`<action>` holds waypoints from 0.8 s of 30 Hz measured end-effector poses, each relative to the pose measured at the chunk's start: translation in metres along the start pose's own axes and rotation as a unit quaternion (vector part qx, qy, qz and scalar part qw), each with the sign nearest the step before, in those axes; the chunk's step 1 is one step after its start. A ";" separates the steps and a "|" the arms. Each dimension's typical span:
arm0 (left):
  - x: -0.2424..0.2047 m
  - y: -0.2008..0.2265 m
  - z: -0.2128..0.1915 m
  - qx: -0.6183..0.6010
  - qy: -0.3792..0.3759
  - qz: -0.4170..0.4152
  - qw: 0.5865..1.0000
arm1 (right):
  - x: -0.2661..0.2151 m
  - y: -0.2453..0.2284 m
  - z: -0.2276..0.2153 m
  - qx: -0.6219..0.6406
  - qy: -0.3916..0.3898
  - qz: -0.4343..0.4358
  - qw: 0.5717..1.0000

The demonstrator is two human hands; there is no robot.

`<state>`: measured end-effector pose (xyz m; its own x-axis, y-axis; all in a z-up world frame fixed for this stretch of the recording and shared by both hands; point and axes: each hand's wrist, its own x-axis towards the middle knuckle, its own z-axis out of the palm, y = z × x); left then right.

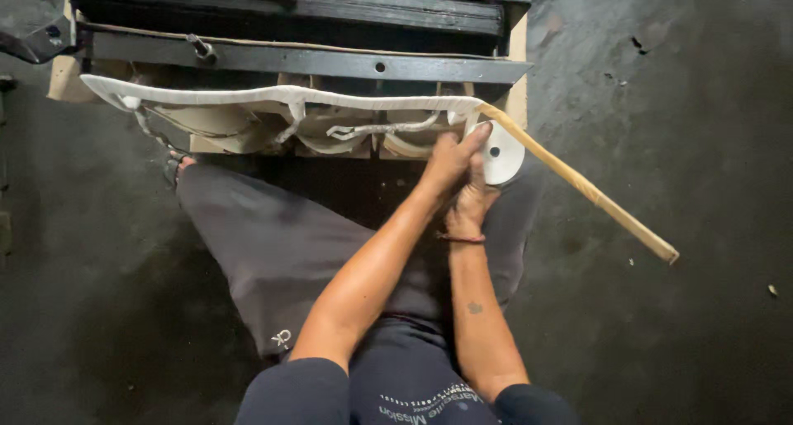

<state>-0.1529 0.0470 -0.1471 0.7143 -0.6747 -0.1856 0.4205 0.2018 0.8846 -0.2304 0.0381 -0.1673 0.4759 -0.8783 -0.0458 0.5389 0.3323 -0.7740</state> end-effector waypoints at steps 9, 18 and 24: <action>-0.013 0.019 -0.005 -0.098 -0.027 -0.041 0.994 | -0.013 -0.034 -0.007 -0.225 0.053 -0.115 0.966; -0.012 0.044 -0.080 -0.015 -0.039 -0.043 0.998 | -0.008 -0.040 0.027 -0.402 -0.228 -0.109 0.880; -0.033 0.100 -0.079 0.260 0.113 0.058 0.957 | -0.023 0.018 0.058 -0.272 -0.123 0.020 0.954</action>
<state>-0.0899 0.1454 -0.0863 0.8671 -0.4861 -0.1092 0.0377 -0.1546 0.9873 -0.1914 0.0838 -0.1440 0.6739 -0.7387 0.0151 0.1073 0.0777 -0.9912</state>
